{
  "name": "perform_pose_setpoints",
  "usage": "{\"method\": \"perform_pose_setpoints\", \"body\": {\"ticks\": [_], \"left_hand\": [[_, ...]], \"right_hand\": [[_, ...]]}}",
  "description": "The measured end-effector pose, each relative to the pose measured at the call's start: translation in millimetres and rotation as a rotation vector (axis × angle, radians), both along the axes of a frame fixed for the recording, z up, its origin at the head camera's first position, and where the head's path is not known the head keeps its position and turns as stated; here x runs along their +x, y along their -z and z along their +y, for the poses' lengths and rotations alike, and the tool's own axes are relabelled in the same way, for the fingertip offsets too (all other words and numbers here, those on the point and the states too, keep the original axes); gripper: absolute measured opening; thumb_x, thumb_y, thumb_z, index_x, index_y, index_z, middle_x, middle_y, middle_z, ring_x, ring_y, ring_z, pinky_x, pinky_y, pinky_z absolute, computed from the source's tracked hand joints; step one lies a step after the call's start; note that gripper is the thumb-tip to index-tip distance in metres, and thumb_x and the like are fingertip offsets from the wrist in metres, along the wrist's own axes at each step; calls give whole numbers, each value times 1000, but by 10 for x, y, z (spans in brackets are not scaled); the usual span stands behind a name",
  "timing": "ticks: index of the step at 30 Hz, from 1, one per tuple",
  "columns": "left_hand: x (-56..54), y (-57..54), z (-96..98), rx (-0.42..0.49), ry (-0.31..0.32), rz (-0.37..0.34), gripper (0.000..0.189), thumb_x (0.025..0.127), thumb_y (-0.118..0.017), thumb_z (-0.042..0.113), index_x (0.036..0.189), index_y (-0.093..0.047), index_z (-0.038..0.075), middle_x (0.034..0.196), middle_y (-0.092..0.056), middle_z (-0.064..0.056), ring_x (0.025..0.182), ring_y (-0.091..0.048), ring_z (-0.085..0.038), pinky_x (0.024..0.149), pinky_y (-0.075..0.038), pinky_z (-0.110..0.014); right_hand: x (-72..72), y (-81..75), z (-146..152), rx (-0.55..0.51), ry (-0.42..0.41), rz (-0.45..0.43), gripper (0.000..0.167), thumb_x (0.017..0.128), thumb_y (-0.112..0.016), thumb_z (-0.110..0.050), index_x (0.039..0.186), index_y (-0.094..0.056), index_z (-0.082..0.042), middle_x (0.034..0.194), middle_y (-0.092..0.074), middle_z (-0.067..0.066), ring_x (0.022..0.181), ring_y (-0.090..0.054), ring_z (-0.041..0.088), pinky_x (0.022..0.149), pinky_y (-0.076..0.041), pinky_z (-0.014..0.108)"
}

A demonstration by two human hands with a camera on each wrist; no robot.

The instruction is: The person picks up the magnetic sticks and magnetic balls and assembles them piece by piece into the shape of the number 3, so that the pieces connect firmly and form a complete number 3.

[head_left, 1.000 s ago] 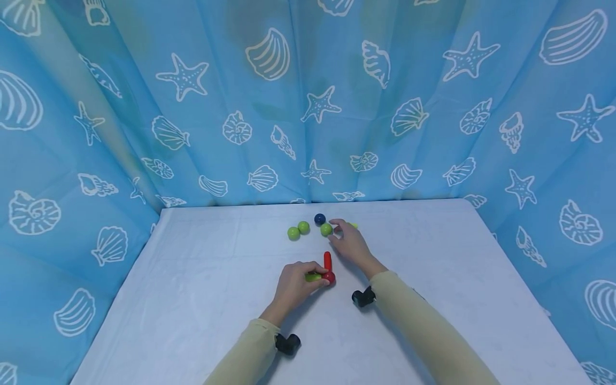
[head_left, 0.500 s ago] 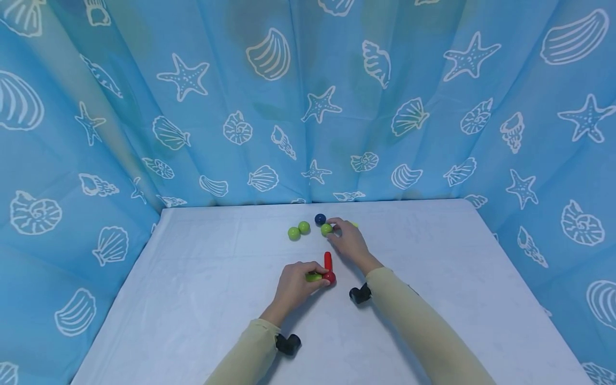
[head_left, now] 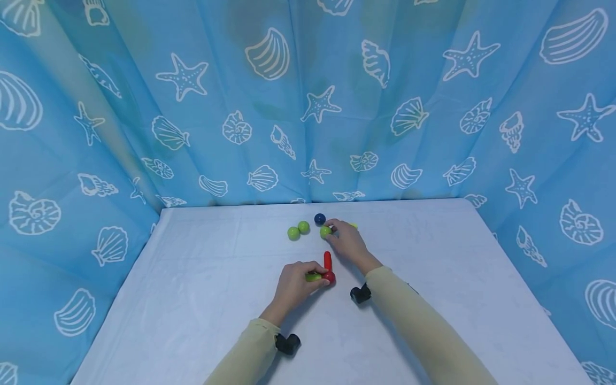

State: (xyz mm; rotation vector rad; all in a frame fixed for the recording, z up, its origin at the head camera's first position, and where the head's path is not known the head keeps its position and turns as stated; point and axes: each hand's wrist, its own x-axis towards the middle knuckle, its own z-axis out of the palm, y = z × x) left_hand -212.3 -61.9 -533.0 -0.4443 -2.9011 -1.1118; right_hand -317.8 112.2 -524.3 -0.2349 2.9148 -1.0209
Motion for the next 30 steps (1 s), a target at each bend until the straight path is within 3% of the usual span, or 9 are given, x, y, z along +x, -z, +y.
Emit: {"method": "perform_pose_setpoints", "body": {"ticks": [13, 20, 22, 26, 30], "left_hand": [[-1, -6, 0, -5, 5, -8, 21, 86, -84, 31, 106, -78, 29, 96, -72, 16, 90, -59, -9, 82, -47, -32], [2, -15, -10, -6, 14, 12, 22, 85, -84, 31, 106, -78, 29, 95, -73, 15, 86, -58, -9, 80, -46, -31], [4, -17, -10, -5, 12, 9, 22, 85, -84, 31, 106, -78, 29, 96, -73, 15, 87, -58, -8, 81, -46, -31], [5, -27, -8, -6, 11, 4, 23, 84, -85, 32, 106, -78, 29, 96, -73, 15, 87, -57, -8, 80, -45, -31], [1, -30, 2, -7, 6, -12, 24, 85, -84, 32, 107, -78, 29, 96, -73, 15, 87, -57, -8, 81, -45, -32]], "right_hand": [[101, -10, 99, 62, -21, -31, 34, 98, -69, -22, 132, -64, -17, 123, -68, 9, 116, -63, 28, 99, -51, 46], [175, -33, 144, 39, -68, -75, 35, 98, -69, -21, 133, -63, -18, 120, -68, 8, 90, -67, 21, 77, -57, 37], [198, -35, 152, 51, -74, -65, 35, 98, -69, -22, 132, -64, -19, 119, -68, 7, 95, -65, 18, 78, -56, 35], [238, -33, 176, 23, -91, -77, 35, 98, -69, -20, 132, -63, -19, 117, -68, 8, 82, -65, 16, 66, -55, 29], [269, -24, 203, 0, -103, -70, 34, 97, -70, -19, 130, -65, -20, 115, -69, 7, 83, -66, 16, 66, -55, 28]]}}
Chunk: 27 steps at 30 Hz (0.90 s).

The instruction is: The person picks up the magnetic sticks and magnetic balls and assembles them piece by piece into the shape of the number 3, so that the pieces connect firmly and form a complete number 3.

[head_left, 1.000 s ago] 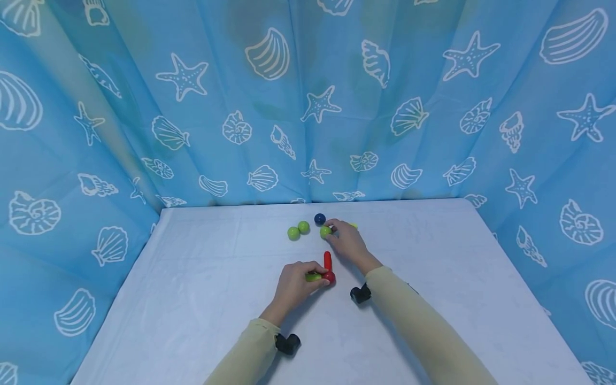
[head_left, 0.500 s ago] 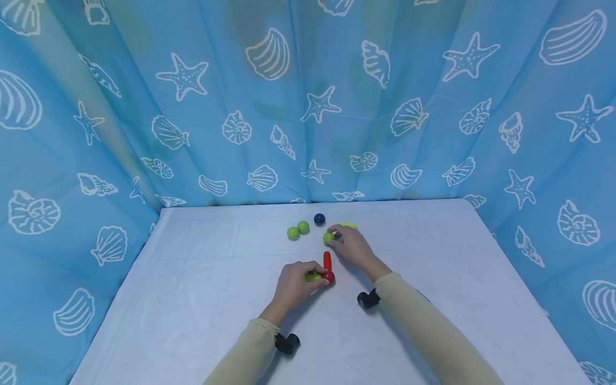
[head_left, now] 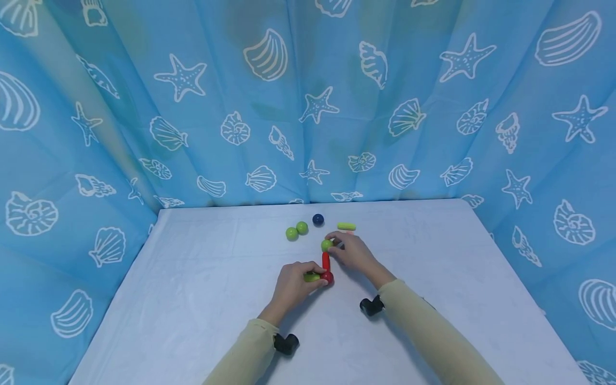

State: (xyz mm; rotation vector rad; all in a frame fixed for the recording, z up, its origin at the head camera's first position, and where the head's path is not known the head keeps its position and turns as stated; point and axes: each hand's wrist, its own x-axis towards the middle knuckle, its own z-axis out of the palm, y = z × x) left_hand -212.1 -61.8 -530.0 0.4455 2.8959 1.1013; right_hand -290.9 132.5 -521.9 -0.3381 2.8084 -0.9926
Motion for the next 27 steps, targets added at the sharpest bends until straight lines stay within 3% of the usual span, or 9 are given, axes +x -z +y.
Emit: {"method": "perform_pose_setpoints", "body": {"ticks": [11, 27], "left_hand": [[-4, 3, 0, 1, -8, -5, 22, 85, -84, 32, 106, -78, 29, 95, -73, 15, 86, -56, -9, 79, -44, -31], [-8, 14, 8, -2, 6, 10, 22, 85, -84, 31, 106, -78, 27, 94, -73, 14, 85, -57, -8, 78, -46, -30]], "right_hand": [[2, 55, 23, 8, -24, 17, 34, 98, -69, -22, 132, -67, -22, 117, -70, 5, 106, -66, 25, 95, -53, 43], [24, 92, 28, -11, -31, 49, 32, 100, -67, -23, 132, -66, -24, 123, -69, 3, 106, -66, 23, 95, -53, 42]]}}
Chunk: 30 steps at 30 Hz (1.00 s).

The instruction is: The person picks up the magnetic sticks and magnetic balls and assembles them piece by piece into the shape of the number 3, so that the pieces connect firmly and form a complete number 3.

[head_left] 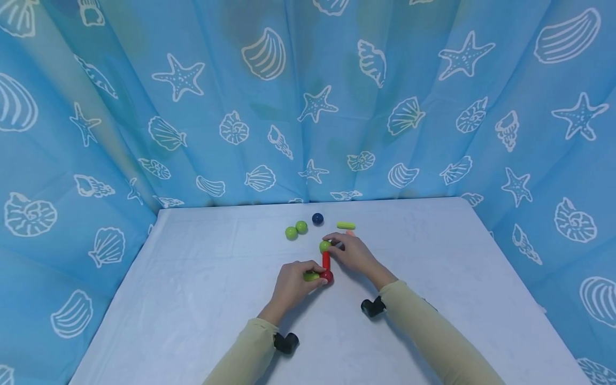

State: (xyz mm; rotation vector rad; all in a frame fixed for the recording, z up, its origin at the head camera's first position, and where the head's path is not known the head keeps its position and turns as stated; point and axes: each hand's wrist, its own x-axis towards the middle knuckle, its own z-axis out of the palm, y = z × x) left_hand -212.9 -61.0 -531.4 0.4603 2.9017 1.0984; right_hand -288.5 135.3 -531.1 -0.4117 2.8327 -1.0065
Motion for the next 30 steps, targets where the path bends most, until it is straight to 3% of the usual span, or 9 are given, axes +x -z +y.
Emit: {"method": "perform_pose_setpoints", "body": {"ticks": [16, 23, 30], "left_hand": [[3, -18, 14, -17, 7, 20, 29, 85, -84, 32, 113, -77, 27, 100, -73, 12, 87, -57, -9, 80, -47, -31], [11, -28, 18, -1, 13, 3, 29, 86, -84, 29, 115, -78, 27, 109, -75, 8, 102, -64, -15, 90, -49, -40], [18, -43, 23, -9, 9, -6, 27, 86, -83, 30, 113, -78, 28, 108, -75, 8, 103, -63, -16, 92, -49, -42]], "right_hand": [[-32, 40, 10, -18, -15, 1, 32, 101, -66, -23, 132, -67, -24, 131, -67, -1, 106, -65, 20, 96, -53, 41], [-22, 40, 5, -14, 0, -8, 32, 101, -66, -23, 133, -66, -25, 131, -67, -2, 107, -65, 21, 96, -52, 41], [2, 32, -2, -11, 18, -5, 33, 100, -67, -24, 133, -67, -26, 130, -67, -2, 106, -66, 20, 95, -53, 41]]}}
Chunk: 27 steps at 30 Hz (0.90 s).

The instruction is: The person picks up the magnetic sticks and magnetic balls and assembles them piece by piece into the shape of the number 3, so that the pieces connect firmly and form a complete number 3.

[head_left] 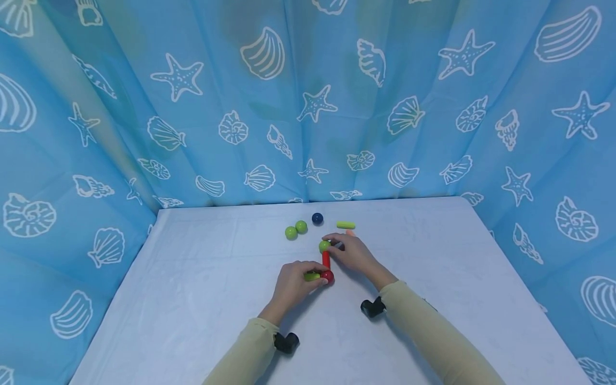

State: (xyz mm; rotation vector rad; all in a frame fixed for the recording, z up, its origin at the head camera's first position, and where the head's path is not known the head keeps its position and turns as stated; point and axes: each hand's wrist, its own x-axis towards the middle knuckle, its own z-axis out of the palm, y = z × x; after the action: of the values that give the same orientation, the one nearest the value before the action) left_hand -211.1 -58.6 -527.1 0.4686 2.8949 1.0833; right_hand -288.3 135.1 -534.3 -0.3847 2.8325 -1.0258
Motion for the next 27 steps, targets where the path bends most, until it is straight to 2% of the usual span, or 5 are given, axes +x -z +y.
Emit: {"method": "perform_pose_setpoints", "body": {"ticks": [8, 15, 23, 27], "left_hand": [[-7, 19, 1, -8, 0, 5, 27, 86, -83, 31, 113, -78, 28, 107, -75, 9, 98, -62, -14, 90, -49, -39], [-7, 26, -2, -12, 3, 6, 28, 86, -83, 30, 113, -78, 28, 109, -75, 8, 99, -62, -14, 88, -49, -38], [-6, 21, 3, 2, -9, -20, 27, 86, -83, 30, 113, -78, 28, 109, -75, 8, 102, -63, -15, 91, -50, -39], [-8, 25, -7, 4, -7, -16, 26, 87, -82, 30, 113, -78, 28, 109, -75, 8, 102, -63, -15, 91, -50, -39]], "right_hand": [[35, -61, 34, -5, 30, -14, 37, 98, -68, -24, 136, -65, -24, 118, -71, 4, 103, -67, 24, 92, -55, 43], [88, -120, 122, -4, 26, -14, 40, 98, -67, -19, 137, -63, -23, 117, -70, 4, 103, -67, 23, 90, -55, 41], [203, -263, 252, -52, 25, -20, 39, 98, -68, -18, 137, -62, -21, 120, -69, 4, 102, -66, 22, 76, -58, 31], [223, -294, 361, -62, 47, 7, 38, 98, -69, -17, 135, -64, -19, 115, -69, 5, 100, -65, 22, 76, -57, 32]]}}
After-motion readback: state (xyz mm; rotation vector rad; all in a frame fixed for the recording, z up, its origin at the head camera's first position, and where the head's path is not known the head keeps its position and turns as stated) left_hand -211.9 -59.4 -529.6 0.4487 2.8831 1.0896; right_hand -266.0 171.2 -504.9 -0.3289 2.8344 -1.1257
